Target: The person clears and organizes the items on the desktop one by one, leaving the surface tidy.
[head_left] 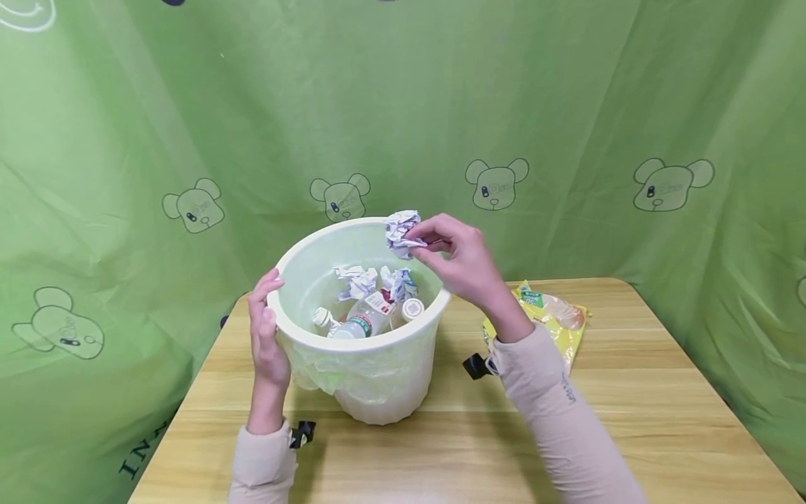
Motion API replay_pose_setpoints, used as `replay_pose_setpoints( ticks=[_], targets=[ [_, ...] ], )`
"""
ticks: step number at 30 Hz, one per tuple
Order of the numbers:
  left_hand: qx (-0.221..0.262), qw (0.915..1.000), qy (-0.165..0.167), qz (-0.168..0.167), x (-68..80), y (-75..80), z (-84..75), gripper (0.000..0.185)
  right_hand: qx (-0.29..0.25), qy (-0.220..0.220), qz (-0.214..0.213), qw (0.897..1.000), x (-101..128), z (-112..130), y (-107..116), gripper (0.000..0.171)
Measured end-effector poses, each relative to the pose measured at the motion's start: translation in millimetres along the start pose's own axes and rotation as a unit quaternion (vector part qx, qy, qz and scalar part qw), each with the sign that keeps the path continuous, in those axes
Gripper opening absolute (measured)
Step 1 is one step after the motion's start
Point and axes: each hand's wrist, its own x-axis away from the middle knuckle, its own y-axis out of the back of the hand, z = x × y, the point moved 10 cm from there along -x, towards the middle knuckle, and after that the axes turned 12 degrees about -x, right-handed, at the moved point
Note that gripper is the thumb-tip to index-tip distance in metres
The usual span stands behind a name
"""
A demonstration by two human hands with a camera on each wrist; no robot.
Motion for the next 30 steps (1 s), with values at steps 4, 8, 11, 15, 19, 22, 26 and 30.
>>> replay_pose_setpoints(
  ticks=[4,8,11,15,19,22,26,30],
  targets=[
    [-0.004,1.0,0.005,-0.003,0.7,0.4,1.1,0.055,0.011,-0.005,0.018,1.0,-1.5,-0.9,-5.2,0.021],
    [-0.004,1.0,0.008,-0.002,0.4,0.2,1.6,0.056,0.019,-0.01,0.034,0.999,-2.9,-0.6,-8.4,0.021],
    [-0.004,1.0,0.005,0.0,-0.5,-0.6,1.1,0.056,0.016,-0.019,0.041,0.999,-2.9,-1.7,-8.5,0.021],
    [-0.005,1.0,0.003,-0.002,-0.1,-0.8,0.2,0.056,0.012,-0.032,0.056,0.998,-2.2,-4.7,-11.2,0.026],
    [-0.002,1.0,0.006,-0.002,0.7,-0.8,0.3,0.056,-0.005,-0.035,0.069,0.997,-1.5,-6.8,-14.0,0.037],
    [0.001,1.0,0.006,-0.001,0.3,-1.1,0.1,0.056,-0.021,-0.035,0.066,0.997,-1.3,-7.8,-12.8,0.039],
    [0.002,1.0,0.003,-0.001,-0.5,-1.0,-0.5,0.056,-0.027,-0.035,0.061,0.997,-1.6,-8.6,-11.1,0.036],
    [0.004,1.0,0.002,-0.002,-1.1,-0.8,-0.6,0.056,-0.027,-0.036,0.058,0.997,-1.9,-9.1,-10.1,0.033]
  ],
)
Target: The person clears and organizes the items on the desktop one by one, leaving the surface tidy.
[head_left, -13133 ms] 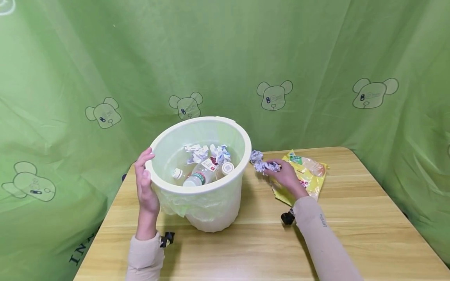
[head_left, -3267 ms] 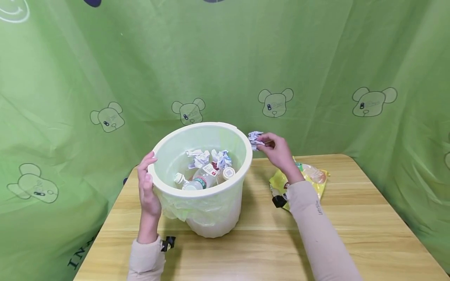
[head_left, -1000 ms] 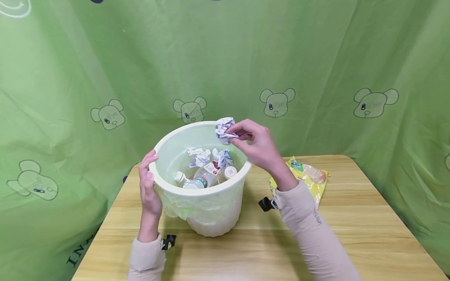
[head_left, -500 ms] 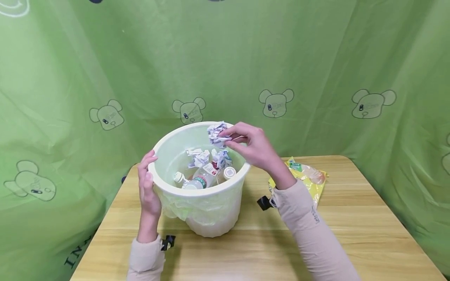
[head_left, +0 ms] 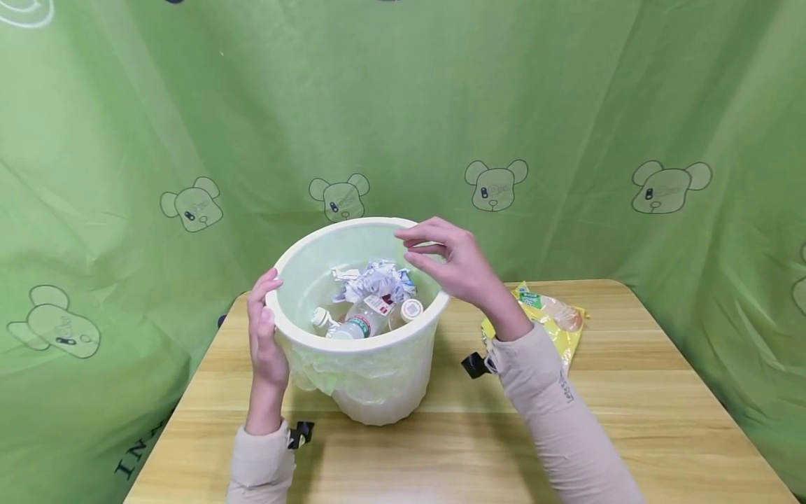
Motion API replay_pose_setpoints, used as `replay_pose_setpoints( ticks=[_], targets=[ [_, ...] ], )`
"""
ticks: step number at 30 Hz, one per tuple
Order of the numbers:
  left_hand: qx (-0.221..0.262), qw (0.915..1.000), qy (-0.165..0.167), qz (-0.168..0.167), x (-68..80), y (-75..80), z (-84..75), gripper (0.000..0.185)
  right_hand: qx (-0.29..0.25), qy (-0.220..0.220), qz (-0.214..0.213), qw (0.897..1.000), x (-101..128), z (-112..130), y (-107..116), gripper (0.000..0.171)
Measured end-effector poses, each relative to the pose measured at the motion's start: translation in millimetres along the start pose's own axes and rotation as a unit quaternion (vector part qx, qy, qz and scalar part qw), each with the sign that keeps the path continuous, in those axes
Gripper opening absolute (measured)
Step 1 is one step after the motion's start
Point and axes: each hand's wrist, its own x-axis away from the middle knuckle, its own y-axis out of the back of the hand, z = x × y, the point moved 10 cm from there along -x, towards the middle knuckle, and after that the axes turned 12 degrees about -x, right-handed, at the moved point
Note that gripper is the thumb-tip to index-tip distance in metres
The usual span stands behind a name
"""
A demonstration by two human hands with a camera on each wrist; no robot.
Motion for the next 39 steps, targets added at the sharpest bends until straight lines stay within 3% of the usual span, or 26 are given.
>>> replay_pose_setpoints(
  ticks=[31,39],
  targets=[
    [-0.003,1.0,0.0,0.005,3.4,-0.9,-0.1,0.055,0.032,0.001,-0.021,0.999,8.3,-1.8,5.8,0.026],
    [-0.027,0.9993,0.009,0.026,2.8,2.0,2.3,0.056,0.032,0.01,-0.028,0.999,9.4,-1.1,8.4,0.027]
  ],
)
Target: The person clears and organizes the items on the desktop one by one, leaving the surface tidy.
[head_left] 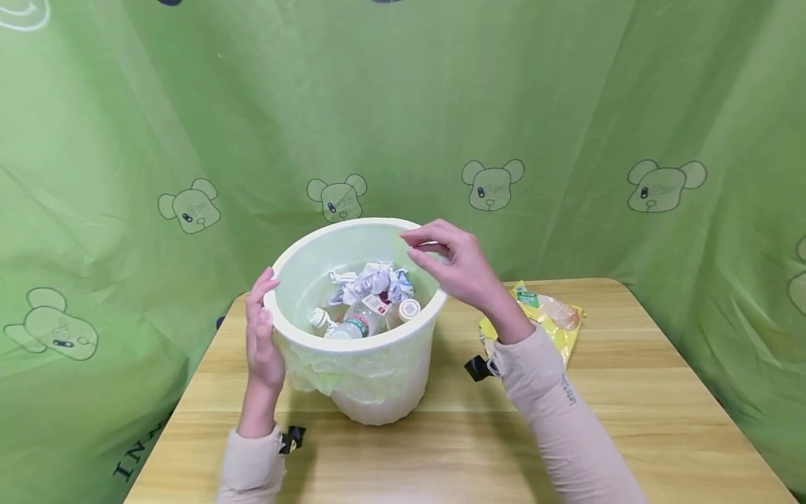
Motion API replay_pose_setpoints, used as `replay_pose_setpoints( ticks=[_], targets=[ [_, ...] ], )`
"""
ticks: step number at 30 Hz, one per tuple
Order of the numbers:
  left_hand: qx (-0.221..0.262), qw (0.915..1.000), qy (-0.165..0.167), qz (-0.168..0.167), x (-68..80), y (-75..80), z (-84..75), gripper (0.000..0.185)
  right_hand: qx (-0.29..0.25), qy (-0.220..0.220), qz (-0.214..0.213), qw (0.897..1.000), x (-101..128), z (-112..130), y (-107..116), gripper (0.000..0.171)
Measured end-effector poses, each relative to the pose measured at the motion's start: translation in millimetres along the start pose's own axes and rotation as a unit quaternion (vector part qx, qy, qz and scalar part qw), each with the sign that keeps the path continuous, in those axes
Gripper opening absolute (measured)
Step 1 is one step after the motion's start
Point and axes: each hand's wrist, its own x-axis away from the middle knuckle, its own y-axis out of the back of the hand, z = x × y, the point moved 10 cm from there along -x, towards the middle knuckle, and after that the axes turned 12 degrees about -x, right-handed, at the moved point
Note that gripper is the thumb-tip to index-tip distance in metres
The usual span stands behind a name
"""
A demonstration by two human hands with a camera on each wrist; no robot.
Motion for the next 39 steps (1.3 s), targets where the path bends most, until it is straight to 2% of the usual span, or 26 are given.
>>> replay_pose_setpoints(
  ticks=[6,11,16,20,25,31,35,39],
  targets=[
    [-0.058,0.9974,-0.017,0.039,-0.3,5.2,-7.8,0.054,0.001,0.003,-0.004,1.0,8.7,1.2,10.8,0.031],
    [-0.081,0.9945,-0.017,0.065,-0.9,5.6,-9.4,0.053,0.016,0.001,-0.019,1.0,18.0,1.0,28.3,0.034],
    [-0.085,0.994,-0.008,0.069,-1.3,6.8,-8.2,0.052,0.031,-0.005,-0.027,0.999,26.1,-5.6,44.5,0.033],
    [-0.083,0.9943,-0.01,0.067,-1.5,7.1,-9.6,0.051,0.051,-0.024,-0.037,0.998,33.6,-20.4,59.9,0.032],
    [-0.083,0.9946,-0.019,0.06,-1.1,7.3,-9.8,0.05,0.072,-0.072,-0.065,0.993,47.8,-54.6,91.3,0.035],
    [-0.078,0.9949,-0.024,0.059,-1.2,7.8,-7.5,0.051,0.098,-0.143,-0.096,0.98,72.8,-113.6,136.9,0.043],
    [-0.071,0.9956,-0.021,0.057,-1.4,7.9,-6.8,0.052,0.115,-0.192,-0.117,0.968,97.4,-155.2,168.0,0.051],
    [-0.063,0.9962,-0.018,0.058,-1.3,7.1,-7.4,0.052,0.128,-0.258,-0.142,0.947,128.1,-192.7,195.4,0.065]
  ],
)
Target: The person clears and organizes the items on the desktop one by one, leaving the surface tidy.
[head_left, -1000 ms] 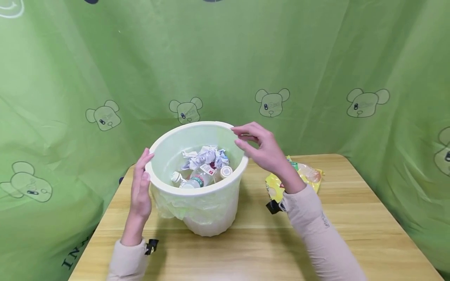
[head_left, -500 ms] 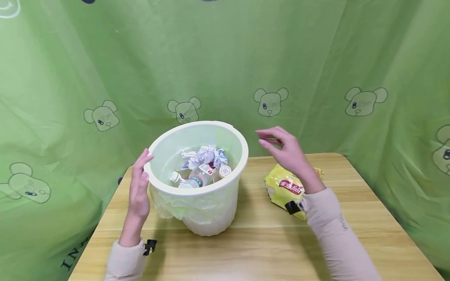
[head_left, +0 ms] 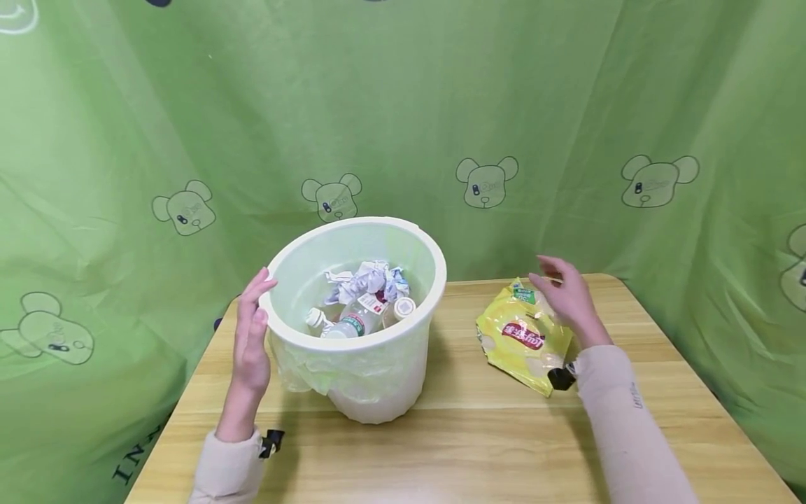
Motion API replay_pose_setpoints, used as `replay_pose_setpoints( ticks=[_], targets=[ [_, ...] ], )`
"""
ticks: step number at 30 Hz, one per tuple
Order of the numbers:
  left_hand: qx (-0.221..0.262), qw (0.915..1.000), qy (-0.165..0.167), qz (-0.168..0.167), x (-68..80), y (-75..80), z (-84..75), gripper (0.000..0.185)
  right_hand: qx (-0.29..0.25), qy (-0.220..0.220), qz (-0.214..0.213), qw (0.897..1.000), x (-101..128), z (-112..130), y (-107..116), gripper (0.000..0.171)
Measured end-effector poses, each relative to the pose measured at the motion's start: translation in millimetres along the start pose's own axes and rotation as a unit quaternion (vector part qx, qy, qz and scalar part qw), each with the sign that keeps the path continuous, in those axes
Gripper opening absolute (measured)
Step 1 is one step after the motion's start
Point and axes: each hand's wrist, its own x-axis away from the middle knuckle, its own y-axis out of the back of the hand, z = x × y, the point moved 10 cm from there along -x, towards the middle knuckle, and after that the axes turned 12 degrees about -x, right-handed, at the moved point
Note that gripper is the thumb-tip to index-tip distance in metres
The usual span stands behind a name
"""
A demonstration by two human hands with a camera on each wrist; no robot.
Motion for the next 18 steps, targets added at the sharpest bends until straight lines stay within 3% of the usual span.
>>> replay_pose_setpoints(
  ticks=[4,8,14,18],
  targets=[
    [0.004,1.0,0.001,0.001,0.1,-0.2,0.0,0.053,0.012,-0.083,-0.017,0.996,5.9,-42.8,16.5,0.083],
    [0.002,1.0,-0.001,-0.001,-0.3,0.2,-0.2,0.053,0.009,-0.144,-0.035,0.989,16.1,-70.9,28.6,0.097],
    [0.001,1.0,0.0,-0.002,-0.6,0.7,-0.9,0.052,-0.029,-0.194,-0.04,0.98,27.7,-98.0,30.9,0.115],
    [0.0,1.0,0.003,-0.001,-0.2,0.3,-0.6,0.052,-0.024,-0.221,-0.034,0.974,30.9,-113.4,28.4,0.12]
  ],
)
